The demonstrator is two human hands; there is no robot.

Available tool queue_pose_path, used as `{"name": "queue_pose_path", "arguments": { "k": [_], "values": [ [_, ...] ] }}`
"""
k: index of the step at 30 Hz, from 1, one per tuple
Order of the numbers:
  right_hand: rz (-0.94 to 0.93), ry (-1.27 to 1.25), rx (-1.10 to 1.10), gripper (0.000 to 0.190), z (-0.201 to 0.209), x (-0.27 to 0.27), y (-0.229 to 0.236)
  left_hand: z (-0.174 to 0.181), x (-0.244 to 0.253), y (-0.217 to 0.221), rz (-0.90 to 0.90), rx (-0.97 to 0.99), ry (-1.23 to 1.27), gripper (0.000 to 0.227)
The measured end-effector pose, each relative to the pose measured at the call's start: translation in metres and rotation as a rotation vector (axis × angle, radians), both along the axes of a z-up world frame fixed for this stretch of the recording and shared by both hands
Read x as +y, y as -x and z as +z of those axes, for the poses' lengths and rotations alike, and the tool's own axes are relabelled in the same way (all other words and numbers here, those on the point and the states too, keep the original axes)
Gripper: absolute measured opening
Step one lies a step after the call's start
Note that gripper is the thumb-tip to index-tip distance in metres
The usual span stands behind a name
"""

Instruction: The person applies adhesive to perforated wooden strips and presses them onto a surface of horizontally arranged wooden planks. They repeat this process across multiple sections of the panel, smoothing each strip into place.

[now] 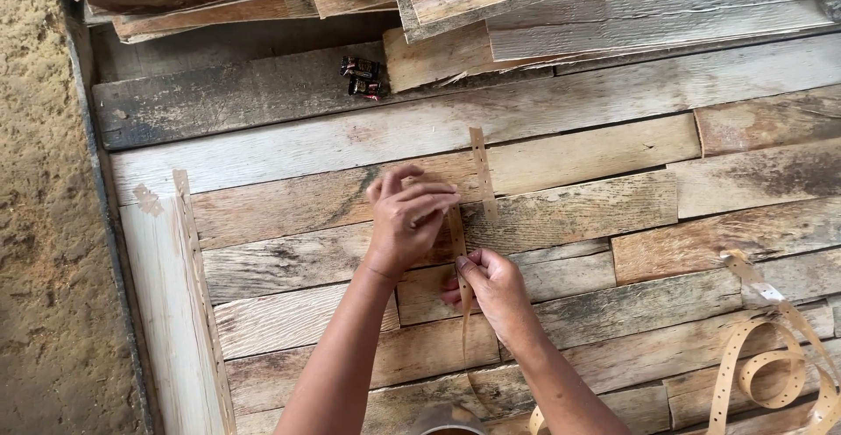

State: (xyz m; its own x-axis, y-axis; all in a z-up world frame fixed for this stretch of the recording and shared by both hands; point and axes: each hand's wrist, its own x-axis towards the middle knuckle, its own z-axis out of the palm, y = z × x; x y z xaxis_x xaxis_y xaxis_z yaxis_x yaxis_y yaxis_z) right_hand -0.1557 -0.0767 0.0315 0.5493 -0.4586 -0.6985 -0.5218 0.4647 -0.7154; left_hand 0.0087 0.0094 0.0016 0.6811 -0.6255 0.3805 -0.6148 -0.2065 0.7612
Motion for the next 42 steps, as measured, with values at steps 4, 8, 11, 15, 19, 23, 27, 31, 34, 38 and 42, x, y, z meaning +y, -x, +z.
{"name": "queue_pose_path", "arguments": {
  "k": [4,8,11,15,19,23,27,31,34,38,42],
  "values": [
    [0.003,-0.005,0.022,0.020,0.002,0.002,-0.001,0.005,0.000,0.006,-0.004,-0.110,-0.086,0.017],
    [0.020,0.008,0.012,0.021,-0.002,0.000,0.001,-0.001,-0.001,0.015,0.042,-0.236,-0.258,0.020],
    [0.026,0.008,0.001,0.021,0.001,0.000,0.000,0.002,-0.001,0.020,0.070,-0.248,-0.338,0.023],
    [0.002,-0.022,-0.017,0.019,0.002,0.001,0.005,-0.003,-0.002,0.025,0.113,-0.258,-0.382,0.025],
    [0.073,-0.030,0.035,0.021,0.016,0.001,0.015,-0.011,-0.002,0.028,0.119,-0.246,-0.430,0.028],
    [0.088,-0.107,0.124,0.019,0.031,0.002,0.021,-0.010,0.001,0.030,0.102,-0.285,-0.446,0.032],
    [0.054,-0.148,0.210,0.016,0.038,0.005,0.017,-0.012,0.004,0.032,0.047,-0.287,-0.497,0.038],
    [0.077,-0.029,0.078,0.025,0.013,0.010,0.027,0.000,0.003,0.034,0.021,-0.129,-0.659,0.047],
    [0.119,0.033,0.100,0.023,0.018,0.009,0.022,0.009,0.005,0.034,-0.033,-0.099,-0.719,0.053],
    [0.109,0.016,0.130,0.025,0.021,0.009,0.020,0.017,0.008,0.032,-0.130,-0.049,-0.779,0.066],
    [0.107,0.020,0.158,0.024,0.031,0.010,0.014,0.027,0.009,0.027,-0.213,-0.010,-0.830,0.083]
  ]
}}
